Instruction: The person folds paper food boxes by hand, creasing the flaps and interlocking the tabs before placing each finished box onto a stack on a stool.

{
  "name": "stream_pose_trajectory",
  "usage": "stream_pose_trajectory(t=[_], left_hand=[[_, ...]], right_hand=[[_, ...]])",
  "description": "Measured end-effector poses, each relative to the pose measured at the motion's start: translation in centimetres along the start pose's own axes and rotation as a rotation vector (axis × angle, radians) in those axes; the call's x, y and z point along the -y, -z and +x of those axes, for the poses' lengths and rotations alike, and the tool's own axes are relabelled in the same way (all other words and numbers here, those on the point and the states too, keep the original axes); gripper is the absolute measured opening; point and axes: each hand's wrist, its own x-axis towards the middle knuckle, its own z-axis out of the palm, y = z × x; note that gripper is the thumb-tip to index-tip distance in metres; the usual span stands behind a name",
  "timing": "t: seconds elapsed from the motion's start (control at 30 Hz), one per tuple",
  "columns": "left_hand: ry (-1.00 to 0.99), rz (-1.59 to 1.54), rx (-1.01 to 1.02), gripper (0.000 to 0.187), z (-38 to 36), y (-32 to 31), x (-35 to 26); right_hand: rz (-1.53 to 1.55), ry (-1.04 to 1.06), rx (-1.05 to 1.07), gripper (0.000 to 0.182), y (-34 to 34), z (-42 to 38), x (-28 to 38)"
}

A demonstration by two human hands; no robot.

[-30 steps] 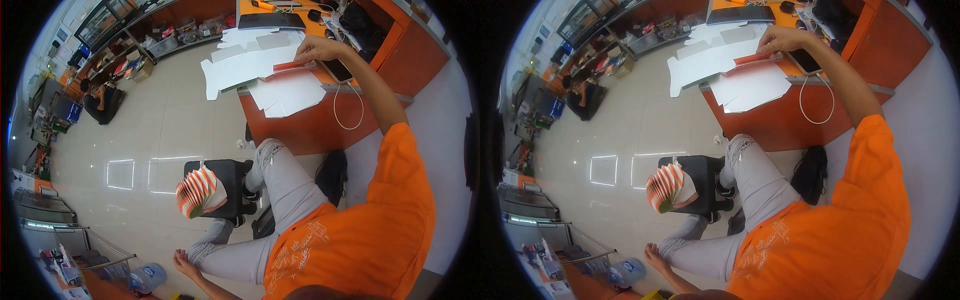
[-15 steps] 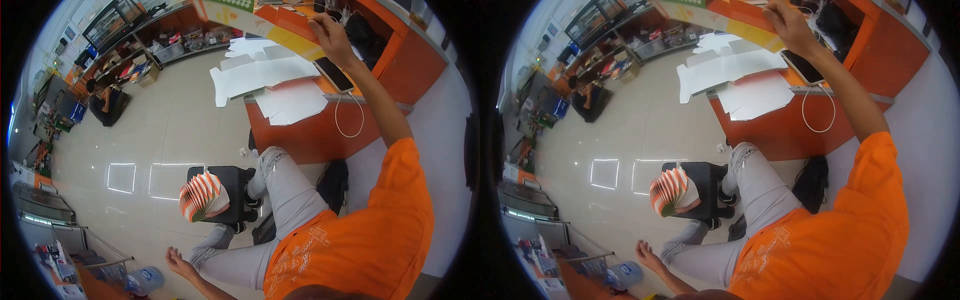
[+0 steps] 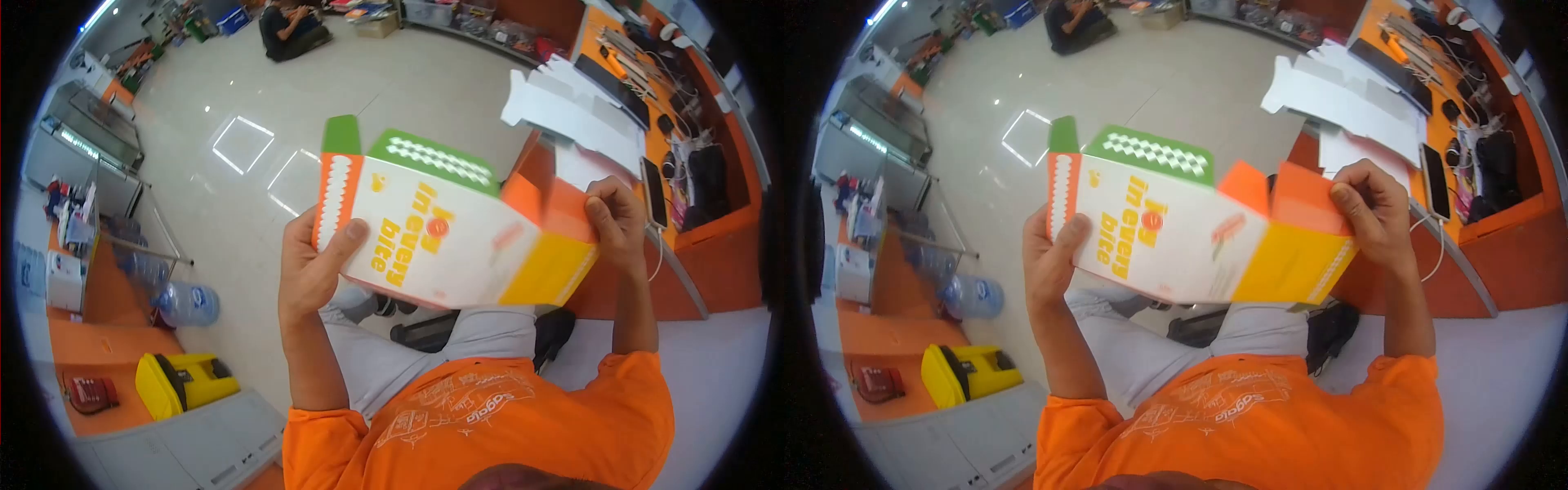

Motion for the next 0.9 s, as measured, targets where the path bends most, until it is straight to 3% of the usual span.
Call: stream_pose_trajectory(t=[0.1,0.17,0.2,0.23,0.3,0.37,0.43,0.47,0.57,0.63,0.67,0.73,0.8,0.83,0.87,0.9], left_hand=[[-0.045,-0.004,-0.119,0.032,-2.8,2.0,1.2],[-0.048,0.073,-0.168,0.031,-4.4,2.9,2.1],[-0.084,0.138,-0.185,0.031,-5.2,3.4,2.3],[-0.119,0.2,-0.196,0.03,-6.0,3.8,2.6],[-0.134,0.18,-0.22,0.031,-7.5,5.4,3.9],[-0.152,0.159,-0.239,0.031,-8.7,7.0,5.2],[-0.186,0.169,-0.475,0.03,-9.2,8.2,6.6],[-0.178,0.161,-0.458,0.03,-9.9,9.2,7.4],[-0.042,0.203,-0.489,0.035,-10.1,9.6,8.4],[-0.221,0.706,-0.691,0.049,-8.5,5.7,6.4],[-0.211,0.704,-0.687,0.049,-8.3,4.2,5.2],[-0.477,0.855,-0.283,0.054,-7.3,1.0,2.9],[-0.242,0.78,0.074,0.053,-6.4,-2.6,1.4],[-0.114,0.807,0.326,0.043,-6.0,-2.0,2.1],[0.031,0.672,0.461,0.037,-4.9,-2.5,2.6],[0.004,0.555,0.506,0.035,-5.0,-2.5,4.1]], right_hand=[[0.117,-0.051,-0.014,0.016,-2.3,-0.5,-3.0],[0.121,-0.065,-0.107,0.032,-5.1,-0.7,-3.9],[0.08,-0.093,-0.059,0.049,-5.3,-1.0,-4.9],[0.082,-0.107,-0.066,0.049,-5.7,-1.0,-4.9],[0.334,-0.169,-0.099,0.052,-7.4,-0.8,-4.3],[0.413,-0.239,-0.136,0.048,-8.0,-1.0,-3.6],[0.521,-0.358,-0.008,0.039,-7.9,-1.6,-4.7],[0.554,-0.389,0.059,0.028,-8.0,-2.2,-5.0],[0.479,-0.315,0.063,0.018,-8.5,-2.9,-5.3],[0.404,-0.252,0.084,0.012,-8.3,-2.8,-4.2],[0.39,-0.279,0.151,0.013,-8.3,-3.0,-3.4],[0.272,-0.262,0.327,0.015,-8.4,-3.1,-2.5],[0.156,-0.199,0.484,0.018,-8.2,-2.5,-1.6],[0.111,-0.185,0.471,0.013,-8.4,-2.4,-0.9],[0.127,-0.187,0.499,0.018,-8.0,-2.9,-1.5],[0.194,-0.093,0.488,0.022,-8.2,-3.5,-2.5]])
